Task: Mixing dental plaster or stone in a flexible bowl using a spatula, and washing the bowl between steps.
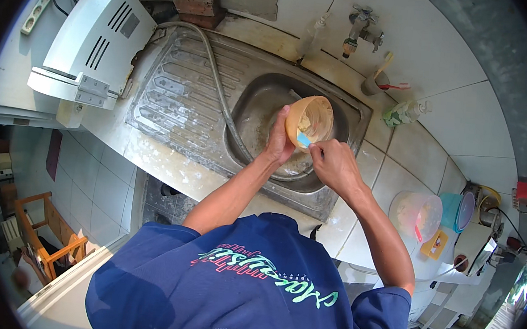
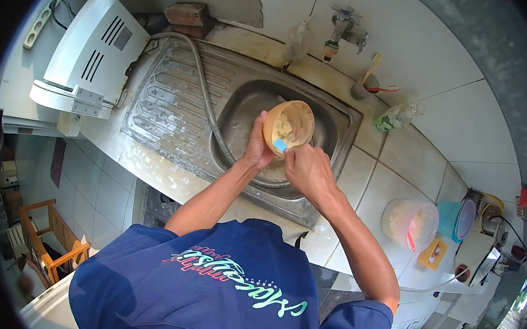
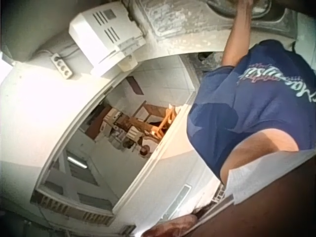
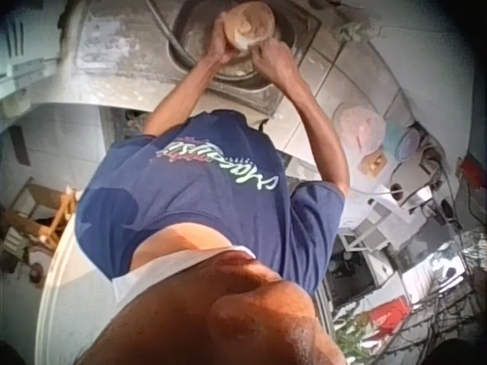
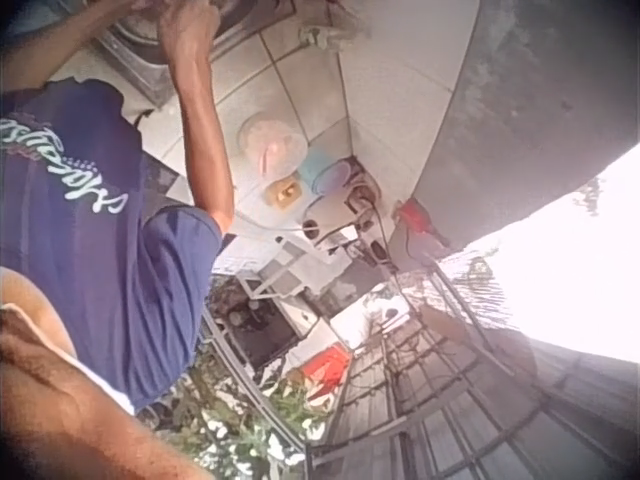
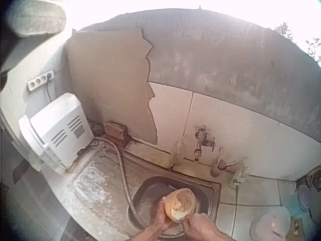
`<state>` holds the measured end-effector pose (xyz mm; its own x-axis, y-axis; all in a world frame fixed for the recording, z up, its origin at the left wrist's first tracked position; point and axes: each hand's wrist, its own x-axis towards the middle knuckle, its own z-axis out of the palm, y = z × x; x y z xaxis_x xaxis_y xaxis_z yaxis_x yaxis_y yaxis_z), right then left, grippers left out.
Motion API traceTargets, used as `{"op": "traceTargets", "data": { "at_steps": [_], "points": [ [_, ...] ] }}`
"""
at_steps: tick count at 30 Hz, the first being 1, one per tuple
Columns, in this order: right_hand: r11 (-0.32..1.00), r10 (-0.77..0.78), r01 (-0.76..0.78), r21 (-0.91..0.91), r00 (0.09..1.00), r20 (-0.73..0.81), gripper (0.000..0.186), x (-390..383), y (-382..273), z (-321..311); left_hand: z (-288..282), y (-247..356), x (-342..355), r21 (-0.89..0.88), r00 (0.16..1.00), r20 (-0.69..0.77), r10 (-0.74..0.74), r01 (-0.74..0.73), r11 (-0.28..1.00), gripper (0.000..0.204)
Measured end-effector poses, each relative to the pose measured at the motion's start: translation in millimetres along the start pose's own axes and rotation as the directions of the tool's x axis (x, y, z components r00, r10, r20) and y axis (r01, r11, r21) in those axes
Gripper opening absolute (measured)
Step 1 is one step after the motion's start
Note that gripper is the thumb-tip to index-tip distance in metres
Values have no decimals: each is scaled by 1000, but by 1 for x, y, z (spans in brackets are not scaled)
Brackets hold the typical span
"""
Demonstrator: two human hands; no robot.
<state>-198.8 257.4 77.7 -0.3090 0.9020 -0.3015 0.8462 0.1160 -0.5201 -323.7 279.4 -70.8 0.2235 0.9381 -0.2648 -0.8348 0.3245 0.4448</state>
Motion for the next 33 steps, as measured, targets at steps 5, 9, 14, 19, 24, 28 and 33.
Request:
{"op": "traceTargets", "data": {
  "at_steps": [5, 9, 14, 19, 24, 28, 33],
  "points": [
    [969, -220, 190, -157, 955, -199, 15, -3, 10, -4, 18, 5, -5, -156, 998, 24, -53, 56, 986, 62],
    [934, -149, 77, -350, 972, -184, 12, 6, 14, 1, 20, 0, -6, -162, 997, -18, -78, 74, 984, 63],
    [892, -165, 132, -433, 985, -40, 14, 4, 26, 0, 11, 10, -7, -194, 995, -33, -91, 83, 977, 60],
    [920, -237, 186, -346, 965, -112, 12, 13, 13, 6, 6, 7, -5, -203, 997, -6, -80, 77, 976, 59],
    [889, -225, 162, -428, 969, -99, 13, 18, 21, 3, 5, 7, -7, -173, 996, 7, -86, 86, 981, 58],
    [876, -252, 214, -432, 967, -32, 15, 15, 19, 10, -1, 10, -4, -170, 997, -7, -76, 74, 983, 63],
    [864, -269, 211, -457, 961, -66, 16, 20, 17, 17, -3, 5, -2, -152, 997, -34, -69, 63, 986, 63]
  ]
}}
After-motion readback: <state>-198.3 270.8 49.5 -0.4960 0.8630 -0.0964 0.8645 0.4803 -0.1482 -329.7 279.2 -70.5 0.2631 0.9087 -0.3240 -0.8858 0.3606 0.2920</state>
